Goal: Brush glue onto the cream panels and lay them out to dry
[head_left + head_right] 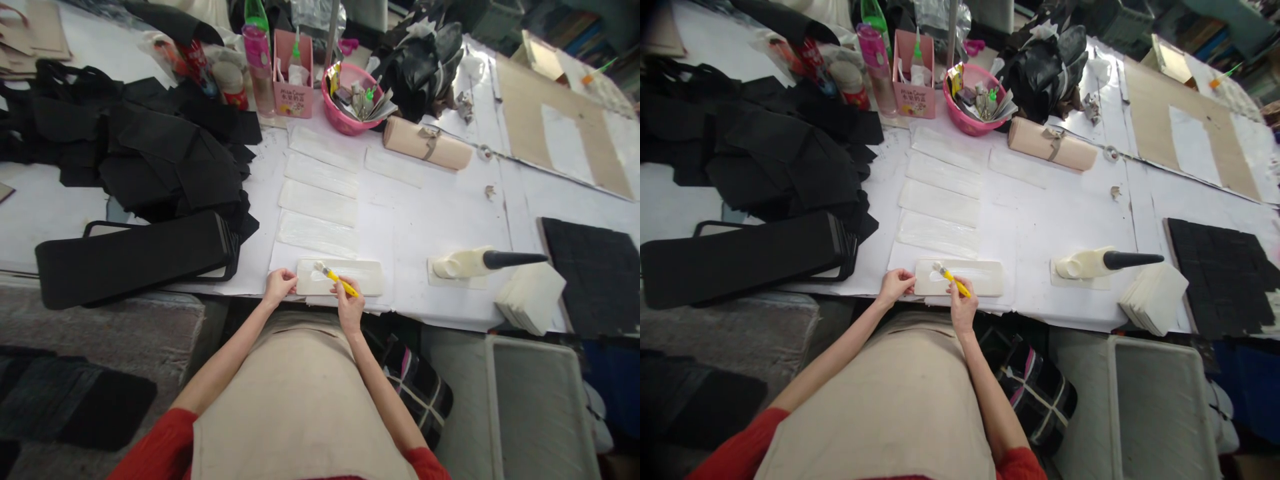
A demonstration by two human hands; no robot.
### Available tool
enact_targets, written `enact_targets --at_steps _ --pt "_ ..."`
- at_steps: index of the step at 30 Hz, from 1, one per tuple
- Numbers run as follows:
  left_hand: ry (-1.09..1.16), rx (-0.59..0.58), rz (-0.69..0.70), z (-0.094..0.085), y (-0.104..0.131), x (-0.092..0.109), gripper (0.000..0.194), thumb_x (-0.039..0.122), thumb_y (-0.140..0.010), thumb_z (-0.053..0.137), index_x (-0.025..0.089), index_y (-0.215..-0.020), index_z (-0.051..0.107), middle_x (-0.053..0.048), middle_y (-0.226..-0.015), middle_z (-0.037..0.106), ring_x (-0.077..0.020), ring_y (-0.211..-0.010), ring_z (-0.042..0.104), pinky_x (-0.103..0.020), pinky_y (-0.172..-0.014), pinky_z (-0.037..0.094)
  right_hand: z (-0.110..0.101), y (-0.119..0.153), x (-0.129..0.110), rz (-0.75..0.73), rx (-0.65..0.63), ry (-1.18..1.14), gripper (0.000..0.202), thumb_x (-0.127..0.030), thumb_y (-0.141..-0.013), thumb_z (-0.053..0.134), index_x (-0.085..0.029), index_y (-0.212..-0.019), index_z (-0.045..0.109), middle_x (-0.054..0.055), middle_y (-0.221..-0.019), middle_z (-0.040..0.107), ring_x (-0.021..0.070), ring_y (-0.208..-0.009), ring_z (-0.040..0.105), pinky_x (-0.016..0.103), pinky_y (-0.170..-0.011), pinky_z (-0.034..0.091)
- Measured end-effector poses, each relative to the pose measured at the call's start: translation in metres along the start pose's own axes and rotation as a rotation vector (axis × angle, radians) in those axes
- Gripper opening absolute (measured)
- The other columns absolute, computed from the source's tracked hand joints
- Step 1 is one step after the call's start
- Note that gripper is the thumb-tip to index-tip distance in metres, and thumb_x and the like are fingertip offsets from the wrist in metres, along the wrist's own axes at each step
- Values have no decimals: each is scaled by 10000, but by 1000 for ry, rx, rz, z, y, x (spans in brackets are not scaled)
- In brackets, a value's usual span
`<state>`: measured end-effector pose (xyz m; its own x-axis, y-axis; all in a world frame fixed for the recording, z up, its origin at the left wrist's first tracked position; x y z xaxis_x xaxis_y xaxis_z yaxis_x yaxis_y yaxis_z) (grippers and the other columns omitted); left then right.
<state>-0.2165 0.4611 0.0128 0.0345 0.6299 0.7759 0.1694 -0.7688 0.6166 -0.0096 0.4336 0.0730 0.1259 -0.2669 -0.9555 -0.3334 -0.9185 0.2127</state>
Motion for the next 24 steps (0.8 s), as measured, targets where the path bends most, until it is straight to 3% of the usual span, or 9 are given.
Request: enact_targets --at_steps 4,7,10,15,18,21,24 --pt "-7 1 -8 -1 1 2 144 215 -615 701 147 -679 591 9 -514 612 -127 -450 601 -211 -441 489 35 1 -4 -18 -168 -23 279 -438 -862 581 -210 -1010 642 29 -926 685 155 -703 696 268 -657 551" --pt "9 0 -27 0 2 2 157 214 -605 706 147 -683 588 8 -516 616 -123 -446 599 -204 -440 485 32 -6 5 -5 -129 -8 300 -459 -856 572 -202 -996 640 31 -916 688 146 -675 682 267 -640 549" --pt "4 34 -18 1 2 0 156 217 -597 704 143 -682 596 5 -527 618 -127 -455 608 -205 -442 490 -6 -16 19 -2 36 25 351 -484 -838 584 -178 -1003 633 45 -904 690 156 -684 689 270 -620 546" --pt "-28 64 -4 3 -2 -8 162 244 -593 699 147 -684 606 -8 -558 635 -150 -473 628 -231 -456 509 -99 -35 39 31 367 76 419 -497 -797 611 -149 -1029 630 42 -813 680 181 -656 703 261 -544 526" --pt "-63 60 3 2 -5 -10 163 254 -597 696 148 -688 611 -9 -547 635 -161 -473 632 -242 -456 511 -133 -39 40 22 518 99 429 -503 -785 614 -145 -1021 629 49 -814 684 190 -656 709 264 -545 524" --pt "-76 36 -1 2 -8 -9 164 240 -591 703 141 -687 614 -7 -524 626 -159 -461 625 -238 -449 505 -129 -30 28 -49 528 159 406 -506 -815 595 -159 -1022 633 63 -885 696 194 -696 715 289 -618 542" --pt "-61 -6 -26 1 -10 -6 163 209 -574 719 135 -672 612 -10 -514 628 -149 -450 616 -232 -458 503 -86 -12 14 -96 274 144 345 -475 -853 587 -175 -1014 643 62 -918 700 189 -720 715 297 -669 552"
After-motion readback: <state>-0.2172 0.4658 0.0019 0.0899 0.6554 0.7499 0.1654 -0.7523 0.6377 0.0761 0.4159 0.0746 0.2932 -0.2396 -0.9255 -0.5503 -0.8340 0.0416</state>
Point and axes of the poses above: each hand's wrist, its own y-axis away from the middle knuckle, its own z-axis out of the palm, x = y × z, the point moved 4 cm from there along -y, towards the middle knuckle
